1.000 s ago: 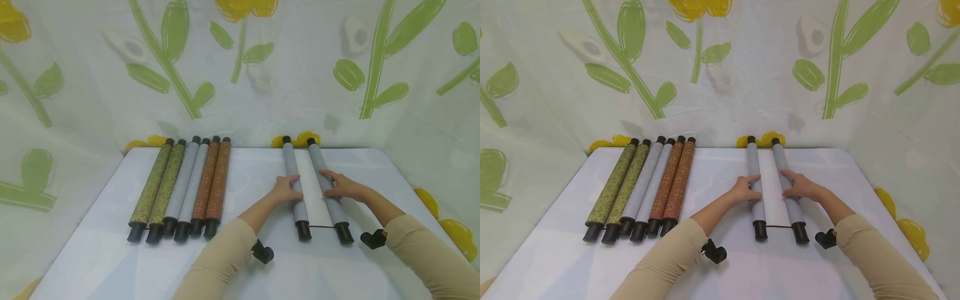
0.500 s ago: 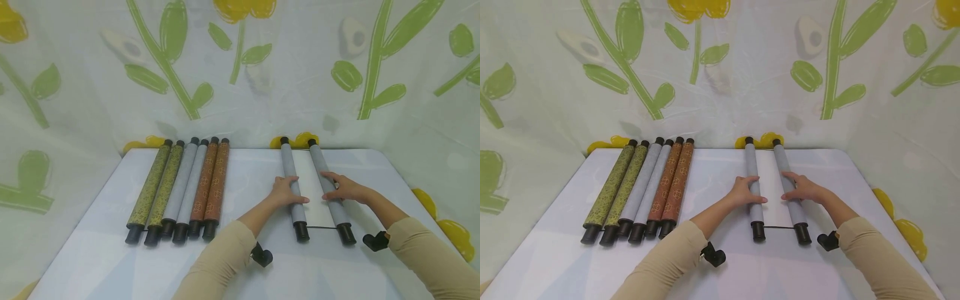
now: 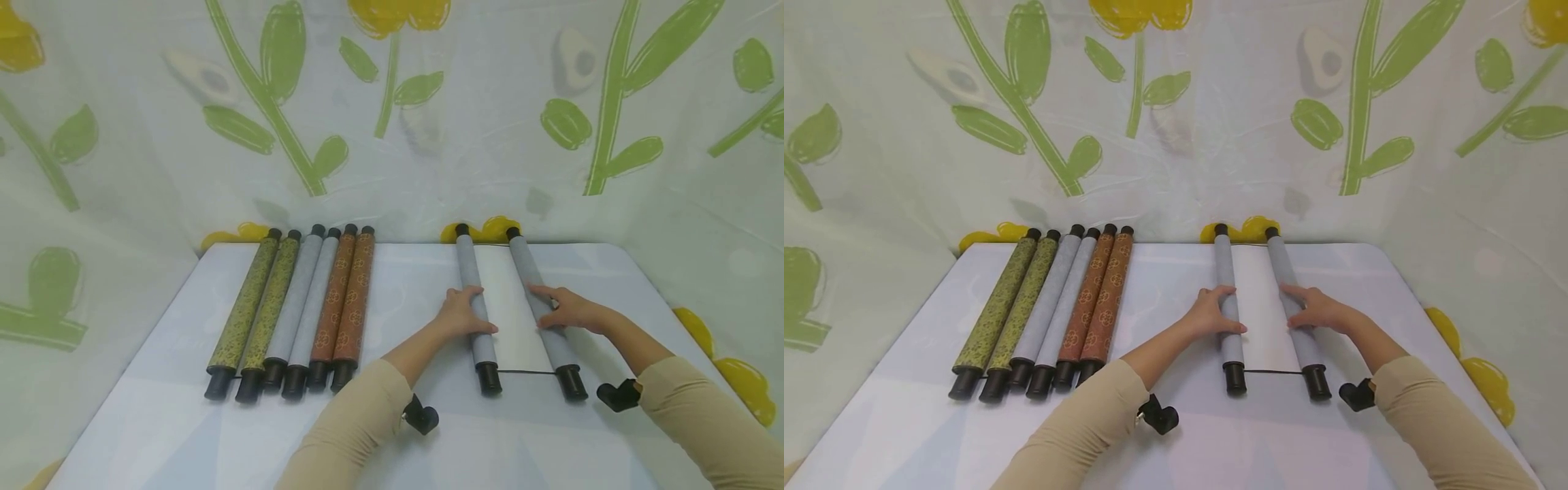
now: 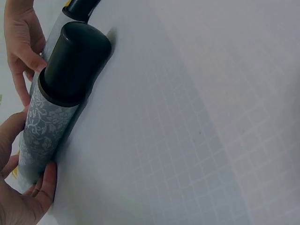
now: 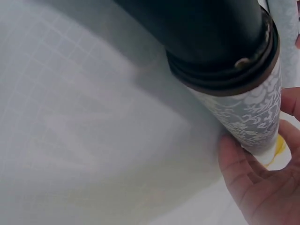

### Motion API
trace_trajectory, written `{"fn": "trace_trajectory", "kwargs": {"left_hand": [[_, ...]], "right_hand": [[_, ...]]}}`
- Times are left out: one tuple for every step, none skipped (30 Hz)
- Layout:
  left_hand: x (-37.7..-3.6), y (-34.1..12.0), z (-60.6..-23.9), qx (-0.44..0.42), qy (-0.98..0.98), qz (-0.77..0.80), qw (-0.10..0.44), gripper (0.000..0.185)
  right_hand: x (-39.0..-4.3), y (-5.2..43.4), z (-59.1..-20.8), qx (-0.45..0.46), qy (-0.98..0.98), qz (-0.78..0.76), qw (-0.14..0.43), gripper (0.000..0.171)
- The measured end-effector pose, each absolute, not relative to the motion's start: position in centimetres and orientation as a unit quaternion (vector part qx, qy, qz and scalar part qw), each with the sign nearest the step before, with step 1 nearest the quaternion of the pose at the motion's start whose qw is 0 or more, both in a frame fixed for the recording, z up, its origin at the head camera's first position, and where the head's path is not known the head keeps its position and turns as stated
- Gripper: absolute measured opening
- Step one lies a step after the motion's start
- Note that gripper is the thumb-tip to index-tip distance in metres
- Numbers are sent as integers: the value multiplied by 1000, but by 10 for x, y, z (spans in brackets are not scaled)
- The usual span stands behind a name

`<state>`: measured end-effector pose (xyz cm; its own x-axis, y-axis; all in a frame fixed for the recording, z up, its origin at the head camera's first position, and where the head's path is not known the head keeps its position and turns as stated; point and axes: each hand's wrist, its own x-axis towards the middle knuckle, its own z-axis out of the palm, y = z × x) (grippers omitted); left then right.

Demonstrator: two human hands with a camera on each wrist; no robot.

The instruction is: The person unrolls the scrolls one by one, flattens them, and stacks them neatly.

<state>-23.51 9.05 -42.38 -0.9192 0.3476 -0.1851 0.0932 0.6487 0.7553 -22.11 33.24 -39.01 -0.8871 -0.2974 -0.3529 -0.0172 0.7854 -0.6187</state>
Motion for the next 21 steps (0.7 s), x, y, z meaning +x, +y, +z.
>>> {"fn": "trace_trajectory", "kwargs": {"left_hand": [[-235, 90, -424, 124, 893, 403, 159, 81], [-236, 89, -423, 127, 892, 404, 160, 81], [-236, 88, -423, 127, 891, 406, 161, 81], [-236, 87, -423, 127, 889, 408, 162, 80], [-236, 86, -423, 127, 889, 409, 163, 80], [-236, 85, -423, 126, 888, 411, 164, 80], [-236, 84, -423, 124, 888, 411, 166, 80], [-235, 83, -423, 122, 887, 412, 168, 80], [-235, 82, -423, 121, 887, 413, 170, 80], [-234, 81, -423, 121, 886, 414, 172, 80], [-234, 80, -423, 120, 885, 416, 173, 80], [-234, 79, -422, 120, 883, 419, 174, 80], [-234, 79, -422, 120, 881, 423, 175, 80], [-234, 78, -422, 122, 879, 425, 176, 80], [-235, 78, -421, 121, 877, 429, 176, 81], [-235, 77, -421, 121, 876, 431, 177, 81], [-235, 76, -420, 121, 875, 435, 178, 81], [-236, 75, -420, 121, 873, 438, 178, 81], [-236, 75, -420, 121, 871, 442, 179, 81], [-237, 74, -420, 121, 870, 444, 180, 81], [-237, 74, -421, 122, 868, 446, 180, 81]], "right_hand": [[-221, 333, -390, -86, 918, -318, 222, 85], [-221, 334, -390, -86, 917, -320, 222, 83], [-221, 334, -390, -86, 916, -322, 224, 82], [-221, 335, -391, -85, 915, -323, 225, 80], [-220, 335, -391, -85, 915, -323, 228, 79], [-220, 336, -391, -83, 914, -325, 230, 78], [-220, 336, -391, -83, 913, -324, 233, 77], [-219, 337, -392, -83, 913, -323, 235, 76], [-219, 337, -392, -82, 913, -322, 235, 75], [-218, 337, -393, -80, 914, -319, 236, 74], [-218, 338, -393, -79, 915, -317, 236, 74], [-217, 339, -393, -77, 916, -316, 235, 73], [-217, 339, -393, -76, 917, -314, 233, 73], [-217, 340, -393, -76, 918, -313, 232, 73], [-217, 341, -393, -75, 919, -311, 231, 73], [-217, 341, -393, -76, 920, -310, 229, 74], [-217, 341, -393, -78, 920, -309, 226, 75], [-217, 341, -392, -80, 921, -307, 223, 76], [-217, 341, -392, -82, 922, -307, 220, 78], [-217, 341, -392, -83, 923, -306, 218, 81], [-218, 341, -392, -84, 924, -306, 215, 84]]}}
